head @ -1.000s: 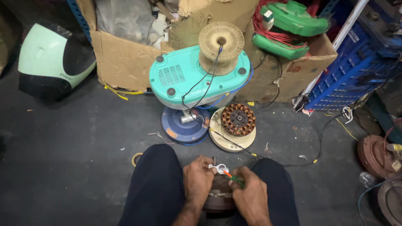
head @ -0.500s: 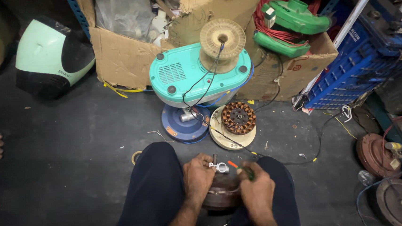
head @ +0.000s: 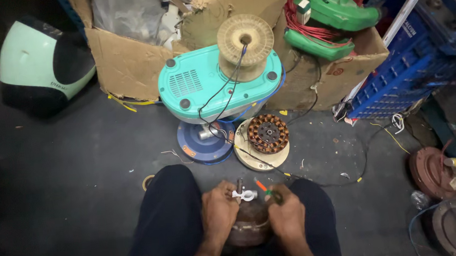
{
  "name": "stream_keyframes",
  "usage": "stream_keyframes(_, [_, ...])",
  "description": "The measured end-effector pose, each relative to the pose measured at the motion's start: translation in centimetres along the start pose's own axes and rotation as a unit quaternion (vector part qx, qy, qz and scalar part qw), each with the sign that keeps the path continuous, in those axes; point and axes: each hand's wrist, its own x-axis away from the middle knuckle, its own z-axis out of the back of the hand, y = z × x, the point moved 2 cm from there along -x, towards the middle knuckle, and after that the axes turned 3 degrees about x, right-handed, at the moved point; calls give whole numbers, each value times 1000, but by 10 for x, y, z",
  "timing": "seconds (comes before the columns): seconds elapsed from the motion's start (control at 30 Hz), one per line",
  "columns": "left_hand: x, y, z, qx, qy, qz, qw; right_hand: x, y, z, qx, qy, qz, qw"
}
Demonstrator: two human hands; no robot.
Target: The person sits on the workshop floor and repairs a small electric motor, using a screwdriver to unscrew and adjust components on the motor housing held on their lap. They handle the motor base, a white plastic part, and wires, repositioning the motor and tightening screws with the screwdriver.
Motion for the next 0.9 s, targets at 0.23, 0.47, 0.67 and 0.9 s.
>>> stream_keyframes(0.23, [-7, -5, -7, -1, -7, -5, 1000, -16, -2, -16, 60, -55, 9, 997])
stream_keyframes(0.47, [-10, -6, -8, 25, 5, -22, 999, -19, -12, -27, 36, -70, 50, 996])
stream_keyframes(0.67, [-16, -16, -16, 39, 5, 1, 999, -30, 0, -37, 1, -59, 9, 998])
stream_keyframes(0.9, [-24, -22, -16, 21, -5, 35, 999, -31, -8, -36, -27, -95, -48, 994])
